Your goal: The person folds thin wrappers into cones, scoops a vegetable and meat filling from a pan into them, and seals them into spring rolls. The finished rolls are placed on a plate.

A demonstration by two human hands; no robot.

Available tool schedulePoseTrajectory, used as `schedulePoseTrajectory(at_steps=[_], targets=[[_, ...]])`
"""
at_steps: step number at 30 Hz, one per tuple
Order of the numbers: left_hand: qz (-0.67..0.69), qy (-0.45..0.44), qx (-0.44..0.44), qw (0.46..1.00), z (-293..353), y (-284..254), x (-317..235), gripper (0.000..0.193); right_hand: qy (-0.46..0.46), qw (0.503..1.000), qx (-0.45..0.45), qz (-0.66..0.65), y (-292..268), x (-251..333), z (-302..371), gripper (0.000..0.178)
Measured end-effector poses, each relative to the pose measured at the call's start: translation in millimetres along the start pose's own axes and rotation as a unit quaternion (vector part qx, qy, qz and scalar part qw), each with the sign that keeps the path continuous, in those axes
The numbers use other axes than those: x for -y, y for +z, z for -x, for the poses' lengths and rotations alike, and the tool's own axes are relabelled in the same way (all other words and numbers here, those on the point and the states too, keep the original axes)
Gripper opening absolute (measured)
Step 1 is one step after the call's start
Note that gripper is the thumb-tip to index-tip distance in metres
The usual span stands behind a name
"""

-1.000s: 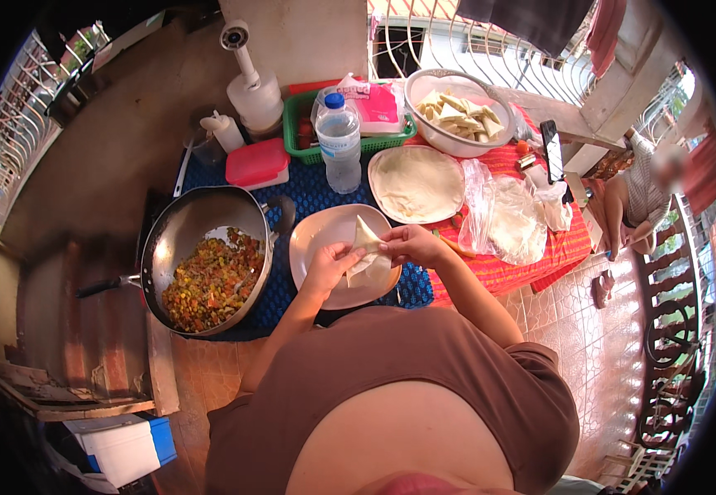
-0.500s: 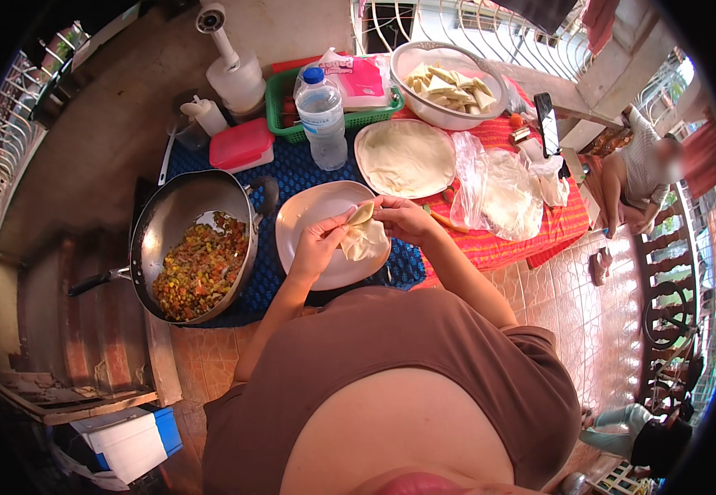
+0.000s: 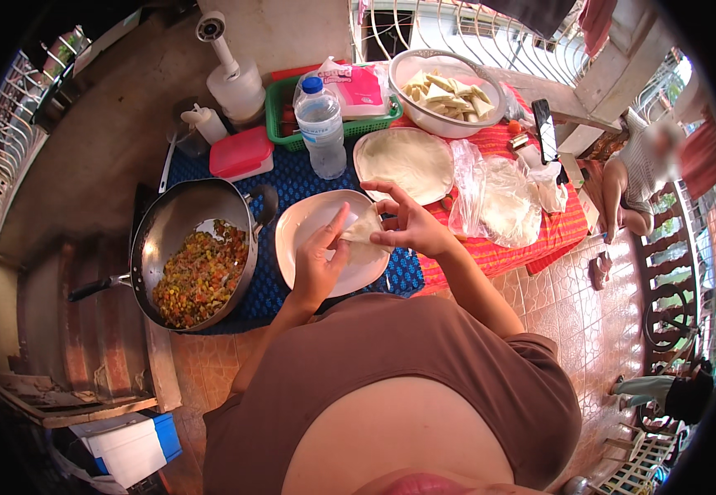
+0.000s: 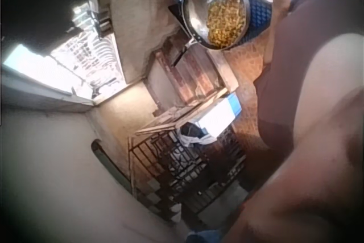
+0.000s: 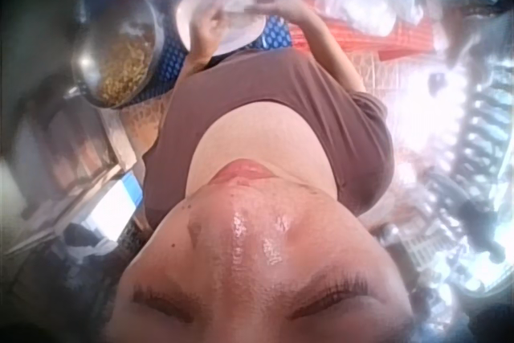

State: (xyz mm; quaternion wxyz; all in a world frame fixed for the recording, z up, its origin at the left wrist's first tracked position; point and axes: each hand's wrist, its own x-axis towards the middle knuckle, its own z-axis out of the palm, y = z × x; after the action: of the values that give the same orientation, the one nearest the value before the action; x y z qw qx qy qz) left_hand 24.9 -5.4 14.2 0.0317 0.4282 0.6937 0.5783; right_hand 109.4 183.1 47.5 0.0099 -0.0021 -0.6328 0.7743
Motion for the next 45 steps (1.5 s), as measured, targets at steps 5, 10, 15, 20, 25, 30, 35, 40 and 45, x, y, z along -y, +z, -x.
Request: schedulePoseTrajectory(at_steps=[5, 10, 15, 20, 25, 30, 35, 40, 45], targets=[[0.01, -0.037, 0.043, 0.998, -1.2, -1.6, -3.8, 0.058, -0.044, 0.992, 0.024, 0.116, 9.2, 11.1, 6.4, 0.083], [0.194, -0.147, 0.107, 0.964, 1.0, 0.6, 5.3, 0.049, -0.077, 0.98, 0.014, 0.184, 4.9, 14.7, 9.2, 0.08], [0.31, -0.186, 0.126, 0.924, 0.5, -2.2, -4.6, 0.047, -0.035, 0.983, -0.011, 0.182, 7.7, 29.5, 16.5, 0.074], [0.237, -0.173, 0.127, 0.948, 3.7, -1.8, -6.3, 0.047, -0.052, 0.982, -0.036, 0.18, 8.7, 21.1, 13.6, 0.065], [0.118, -0.111, 0.171, 0.972, -1.5, -12.8, -21.3, 0.044, -0.054, 0.979, -0.067, 0.185, 7.4, 10.4, 10.2, 0.055], [0.218, -0.164, 0.079, 0.959, -8.2, -8.3, -5.0, 0.024, -0.045, 0.972, -0.058, 0.223, 17.7, 12.3, 10.2, 0.054], [0.317, -0.226, 0.038, 0.92, -13.5, -4.0, 2.1, 0.017, -0.049, 0.975, -0.044, 0.21, 17.9, 3.1, 8.1, 0.054], [0.342, -0.29, 0.044, 0.893, -19.0, -5.8, 8.4, 0.019, -0.043, 0.954, -0.055, 0.291, 18.7, 9.6, 10.1, 0.057], [0.294, -0.241, 0.013, 0.925, -22.4, -2.0, 23.2, 0.025, -0.041, 0.955, -0.047, 0.29, 20.8, 12.4, 8.2, 0.055]])
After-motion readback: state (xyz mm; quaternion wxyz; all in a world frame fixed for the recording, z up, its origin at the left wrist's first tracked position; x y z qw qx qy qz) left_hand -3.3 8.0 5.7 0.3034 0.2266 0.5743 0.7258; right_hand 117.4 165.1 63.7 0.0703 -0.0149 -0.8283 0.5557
